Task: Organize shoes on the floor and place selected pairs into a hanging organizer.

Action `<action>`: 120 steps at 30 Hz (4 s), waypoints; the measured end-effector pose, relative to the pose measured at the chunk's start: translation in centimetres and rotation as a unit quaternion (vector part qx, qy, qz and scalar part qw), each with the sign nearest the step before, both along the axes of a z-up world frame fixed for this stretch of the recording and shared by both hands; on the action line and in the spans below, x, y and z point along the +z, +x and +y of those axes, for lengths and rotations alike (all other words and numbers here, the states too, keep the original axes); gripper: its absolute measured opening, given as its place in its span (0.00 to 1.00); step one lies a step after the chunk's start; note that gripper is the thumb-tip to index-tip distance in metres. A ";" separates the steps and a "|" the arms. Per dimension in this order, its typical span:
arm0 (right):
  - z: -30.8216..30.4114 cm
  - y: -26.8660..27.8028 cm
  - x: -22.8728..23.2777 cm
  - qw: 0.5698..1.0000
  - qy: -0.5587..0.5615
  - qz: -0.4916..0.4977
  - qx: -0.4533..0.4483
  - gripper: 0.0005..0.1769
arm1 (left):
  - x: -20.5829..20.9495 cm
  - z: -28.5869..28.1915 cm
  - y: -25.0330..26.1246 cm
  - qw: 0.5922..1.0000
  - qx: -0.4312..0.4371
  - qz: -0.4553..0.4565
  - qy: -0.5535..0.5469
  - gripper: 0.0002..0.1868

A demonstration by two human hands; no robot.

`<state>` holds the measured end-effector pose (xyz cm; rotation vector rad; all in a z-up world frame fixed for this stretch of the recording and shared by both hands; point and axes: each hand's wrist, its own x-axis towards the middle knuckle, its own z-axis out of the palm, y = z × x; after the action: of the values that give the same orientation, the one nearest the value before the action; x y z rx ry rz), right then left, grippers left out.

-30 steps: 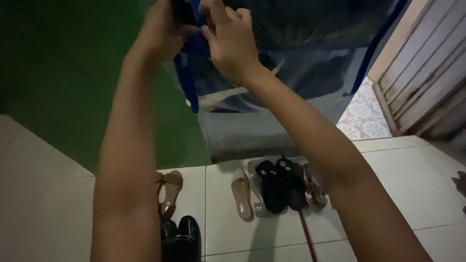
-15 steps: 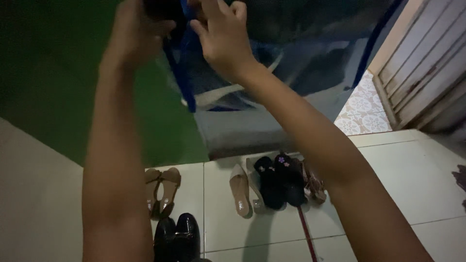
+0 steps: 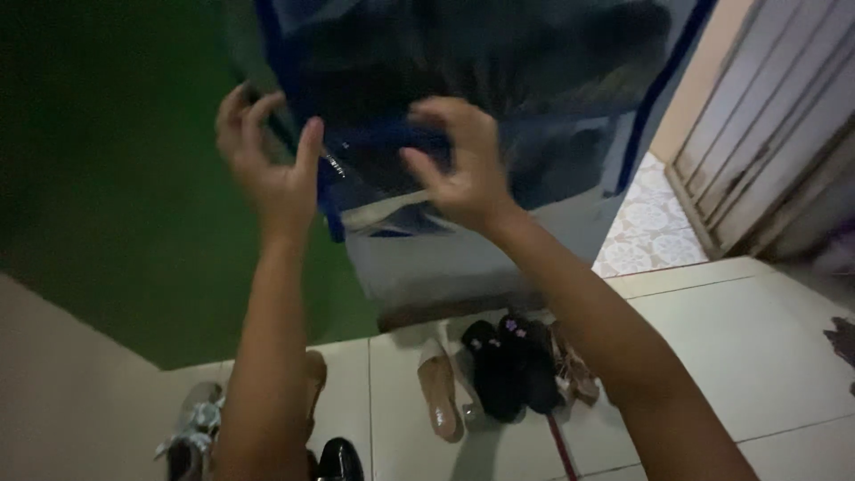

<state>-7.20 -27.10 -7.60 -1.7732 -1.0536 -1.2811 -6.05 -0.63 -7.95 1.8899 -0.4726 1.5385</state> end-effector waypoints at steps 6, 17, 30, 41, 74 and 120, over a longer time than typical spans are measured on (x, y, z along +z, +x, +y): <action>-14.8 5.1 -7.9 0.947 0.269 -0.007 -0.178 0.36 | -2.8 -1.7 0.3 0.982 -0.124 0.090 -0.110 0.48; -21.2 7.1 -14.7 0.916 0.238 0.155 -0.282 0.33 | -4.8 -5.2 -0.1 0.994 -0.031 0.064 -0.080 0.49; -30.5 8.6 -34.6 0.877 0.344 0.264 -0.206 0.15 | -24.1 -20.6 -2.8 0.984 -0.063 -0.070 0.151 0.20; -33.7 -0.5 -50.2 0.758 -0.092 0.595 -0.250 0.15 | -44.5 -23.9 -7.7 0.932 -0.120 0.303 0.159 0.24; -19.2 -5.7 -51.8 0.681 -0.327 0.650 -0.090 0.30 | -54.8 -18.8 -7.7 0.827 -0.003 0.555 -0.086 0.28; -16.8 -8.1 -50.4 0.662 -0.303 0.685 -0.008 0.32 | -53.4 -17.8 -5.2 0.842 0.005 0.522 -0.138 0.38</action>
<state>-15.28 -43.87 -58.05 -2.3925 -0.4631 0.6954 -11.29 -18.45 -61.37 2.1351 0.2494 0.3543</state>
